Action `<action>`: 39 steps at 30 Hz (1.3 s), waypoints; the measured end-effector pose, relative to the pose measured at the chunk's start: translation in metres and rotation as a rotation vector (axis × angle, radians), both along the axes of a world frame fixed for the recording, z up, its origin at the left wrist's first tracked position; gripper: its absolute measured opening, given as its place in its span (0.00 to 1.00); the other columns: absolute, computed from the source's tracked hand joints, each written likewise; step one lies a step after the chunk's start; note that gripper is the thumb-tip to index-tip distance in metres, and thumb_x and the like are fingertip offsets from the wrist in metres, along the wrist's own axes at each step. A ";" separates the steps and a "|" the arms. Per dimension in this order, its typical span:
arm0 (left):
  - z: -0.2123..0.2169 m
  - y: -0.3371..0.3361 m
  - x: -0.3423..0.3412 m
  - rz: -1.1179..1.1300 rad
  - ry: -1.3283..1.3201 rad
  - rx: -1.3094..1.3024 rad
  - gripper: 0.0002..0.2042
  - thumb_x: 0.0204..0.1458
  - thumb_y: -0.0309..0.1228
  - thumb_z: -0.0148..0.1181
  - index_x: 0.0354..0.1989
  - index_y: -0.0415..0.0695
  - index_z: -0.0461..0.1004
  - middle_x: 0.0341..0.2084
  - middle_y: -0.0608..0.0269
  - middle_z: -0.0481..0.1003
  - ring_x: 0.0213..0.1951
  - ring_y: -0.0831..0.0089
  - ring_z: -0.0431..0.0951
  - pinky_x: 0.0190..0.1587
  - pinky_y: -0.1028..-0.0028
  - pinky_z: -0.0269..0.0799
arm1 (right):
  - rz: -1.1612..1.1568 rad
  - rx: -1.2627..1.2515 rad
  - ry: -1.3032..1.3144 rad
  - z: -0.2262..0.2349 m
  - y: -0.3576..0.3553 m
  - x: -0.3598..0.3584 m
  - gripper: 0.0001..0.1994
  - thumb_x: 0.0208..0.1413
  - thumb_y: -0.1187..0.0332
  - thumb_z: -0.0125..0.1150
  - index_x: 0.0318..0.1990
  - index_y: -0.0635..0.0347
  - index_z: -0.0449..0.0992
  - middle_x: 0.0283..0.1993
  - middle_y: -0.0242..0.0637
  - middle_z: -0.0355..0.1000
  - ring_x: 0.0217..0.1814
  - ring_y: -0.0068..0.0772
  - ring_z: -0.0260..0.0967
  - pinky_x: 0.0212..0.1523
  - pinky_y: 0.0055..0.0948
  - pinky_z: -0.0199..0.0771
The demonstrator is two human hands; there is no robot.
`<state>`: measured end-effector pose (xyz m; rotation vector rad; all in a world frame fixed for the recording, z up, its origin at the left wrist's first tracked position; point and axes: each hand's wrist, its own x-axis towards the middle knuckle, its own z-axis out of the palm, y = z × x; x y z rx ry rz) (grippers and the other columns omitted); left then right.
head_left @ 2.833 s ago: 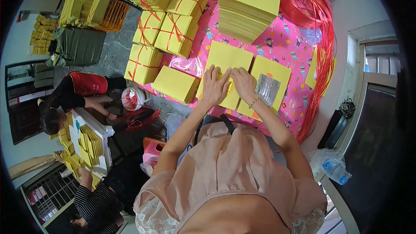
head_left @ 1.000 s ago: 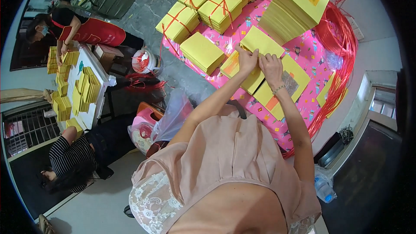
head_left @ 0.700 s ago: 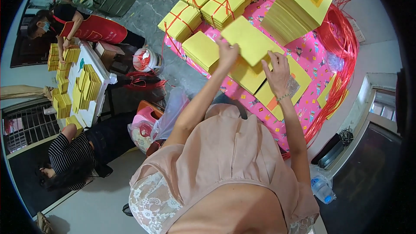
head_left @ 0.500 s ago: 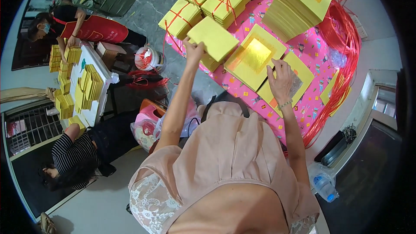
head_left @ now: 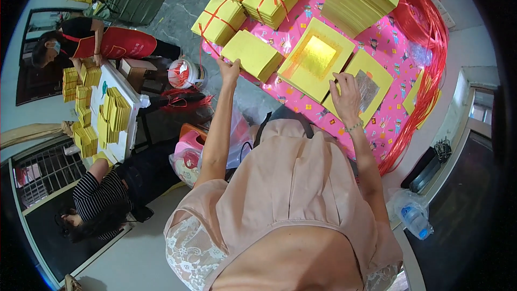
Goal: Folding and stacking sheets of yellow joss paper.
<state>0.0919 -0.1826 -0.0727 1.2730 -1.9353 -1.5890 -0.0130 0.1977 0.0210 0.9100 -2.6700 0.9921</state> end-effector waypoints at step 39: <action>-0.016 0.030 0.000 -0.396 -0.204 -0.999 0.29 0.49 0.22 0.55 0.64 0.49 0.67 0.63 0.45 0.63 0.66 0.38 0.56 0.67 0.49 0.53 | 0.154 0.048 -0.134 -0.017 -0.011 0.018 0.07 0.54 0.66 0.64 0.33 0.60 0.81 0.37 0.38 0.78 0.41 0.42 0.75 0.41 0.40 0.73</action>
